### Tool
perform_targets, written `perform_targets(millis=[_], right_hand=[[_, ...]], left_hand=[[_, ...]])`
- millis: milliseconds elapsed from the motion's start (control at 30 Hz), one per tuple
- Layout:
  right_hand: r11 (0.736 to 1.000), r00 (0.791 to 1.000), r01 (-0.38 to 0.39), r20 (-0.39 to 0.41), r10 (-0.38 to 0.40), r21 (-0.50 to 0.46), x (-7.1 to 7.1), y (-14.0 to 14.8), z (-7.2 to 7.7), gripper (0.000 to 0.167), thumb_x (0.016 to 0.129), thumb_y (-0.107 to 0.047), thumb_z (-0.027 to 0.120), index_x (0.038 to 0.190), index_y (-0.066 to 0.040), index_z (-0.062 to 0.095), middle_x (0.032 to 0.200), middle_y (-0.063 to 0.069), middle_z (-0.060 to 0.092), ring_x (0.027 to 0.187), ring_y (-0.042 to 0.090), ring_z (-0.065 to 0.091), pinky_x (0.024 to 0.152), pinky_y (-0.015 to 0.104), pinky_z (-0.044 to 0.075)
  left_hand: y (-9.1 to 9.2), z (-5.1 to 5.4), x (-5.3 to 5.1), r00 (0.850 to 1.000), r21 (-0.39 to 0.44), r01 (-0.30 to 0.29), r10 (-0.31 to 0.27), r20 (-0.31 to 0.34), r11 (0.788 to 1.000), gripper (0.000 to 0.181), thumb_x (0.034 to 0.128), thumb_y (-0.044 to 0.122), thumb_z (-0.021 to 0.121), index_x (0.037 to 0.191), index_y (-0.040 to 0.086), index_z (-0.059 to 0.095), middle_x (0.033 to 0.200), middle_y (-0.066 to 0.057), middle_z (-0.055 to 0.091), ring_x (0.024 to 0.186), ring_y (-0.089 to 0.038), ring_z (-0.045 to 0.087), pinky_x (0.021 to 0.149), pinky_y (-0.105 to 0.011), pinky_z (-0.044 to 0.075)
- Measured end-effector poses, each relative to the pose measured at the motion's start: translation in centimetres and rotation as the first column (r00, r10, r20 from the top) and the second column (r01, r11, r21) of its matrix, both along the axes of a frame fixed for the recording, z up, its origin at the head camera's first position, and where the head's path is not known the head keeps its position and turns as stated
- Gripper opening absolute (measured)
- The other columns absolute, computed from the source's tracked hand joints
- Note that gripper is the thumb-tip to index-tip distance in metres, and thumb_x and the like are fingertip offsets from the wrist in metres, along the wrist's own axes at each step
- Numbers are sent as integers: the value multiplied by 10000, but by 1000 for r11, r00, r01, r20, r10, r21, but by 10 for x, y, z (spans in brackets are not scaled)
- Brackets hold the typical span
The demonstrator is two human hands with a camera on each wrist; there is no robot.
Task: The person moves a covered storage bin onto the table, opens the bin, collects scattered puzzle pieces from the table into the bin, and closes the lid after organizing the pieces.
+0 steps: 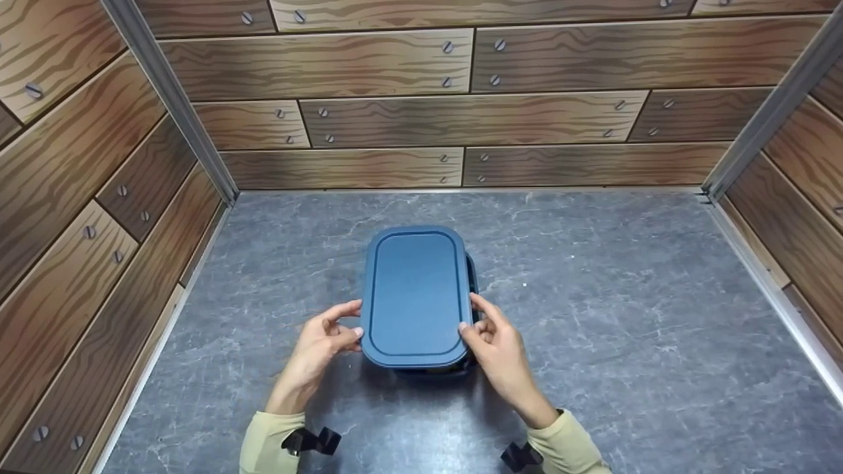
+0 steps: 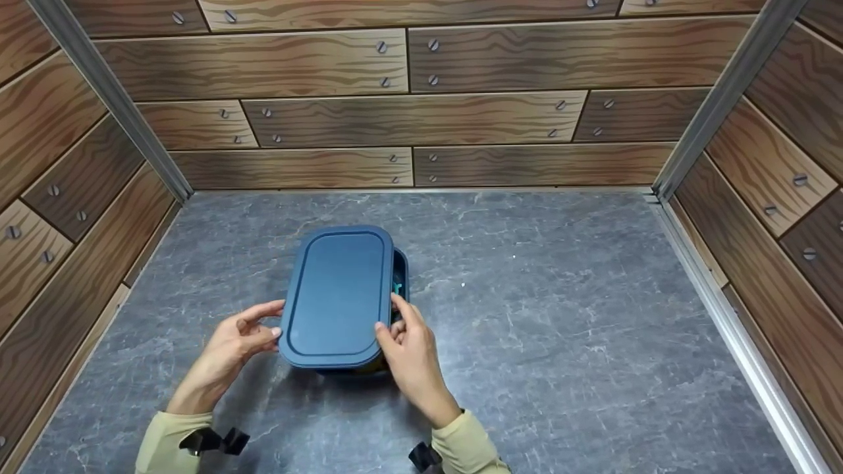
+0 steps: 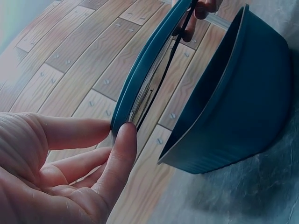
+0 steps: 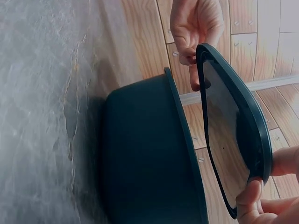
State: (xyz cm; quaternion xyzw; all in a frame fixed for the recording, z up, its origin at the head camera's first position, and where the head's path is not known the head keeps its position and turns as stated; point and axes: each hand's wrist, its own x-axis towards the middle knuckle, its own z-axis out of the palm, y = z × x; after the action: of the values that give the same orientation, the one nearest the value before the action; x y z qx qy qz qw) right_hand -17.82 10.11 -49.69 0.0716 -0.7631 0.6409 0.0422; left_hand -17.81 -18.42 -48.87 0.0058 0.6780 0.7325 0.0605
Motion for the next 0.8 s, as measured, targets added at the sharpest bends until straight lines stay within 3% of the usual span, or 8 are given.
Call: perform_targets(millis=[100, 333, 467, 633, 800], right_hand=[[1000, 1000, 7, -17, -7, -2, 0, 4, -2, 543, 939, -128, 676, 1440, -39, 487, 793, 87, 571, 613, 126, 487, 520, 196, 398], [999, 1000, 15, 15, -15, 30, 14, 3, 29, 522, 946, -17, 624, 1434, 52, 451, 801, 120, 572, 576, 107, 473, 487, 192, 386], [998, 1000, 26, 10, -26, 63, 16, 4, 29, 510, 948, -17, 621, 1429, 44, 463, 779, 114, 568, 547, 97, 458, 466, 192, 377], [994, 999, 32, 0, -32, 100, 17, 6, 21, 516, 943, -17, 629, 1430, 36, 468, 754, 100, 559, 547, 99, 457, 462, 197, 385], [990, 999, 51, 0, -52, 130, 9, 12, -6, 525, 948, -78, 650, 1442, -22, 484, 718, 56, 538, 524, 92, 444, 443, 207, 370]], left_hand=[[4, -2, -2, 1000, 0, 7, -7, 0, 1000, 526, 879, -93, 609, 1387, -115, 473, 1227, -215, 545, 726, -137, 627, 716, -323, 570], [12, -7, -6, 1000, -34, 11, -11, -6, 999, 531, 864, -98, 613, 1380, -108, 488, 1241, -226, 536, 715, -149, 601, 707, -321, 569], [15, -10, -6, 1000, -39, 20, -21, -13, 999, 526, 872, -93, 611, 1383, -110, 483, 1256, -232, 521, 717, -141, 594, 716, -331, 571], [16, -14, -5, 1000, -43, 26, -27, -14, 999, 529, 872, -98, 604, 1385, -115, 475, 1253, -241, 521, 713, -135, 597, 705, -312, 571], [19, -17, -5, 1000, -44, 25, -26, -15, 999, 531, 868, -102, 604, 1382, -126, 471, 1261, -245, 518, 707, -135, 600, 700, -320, 577]])
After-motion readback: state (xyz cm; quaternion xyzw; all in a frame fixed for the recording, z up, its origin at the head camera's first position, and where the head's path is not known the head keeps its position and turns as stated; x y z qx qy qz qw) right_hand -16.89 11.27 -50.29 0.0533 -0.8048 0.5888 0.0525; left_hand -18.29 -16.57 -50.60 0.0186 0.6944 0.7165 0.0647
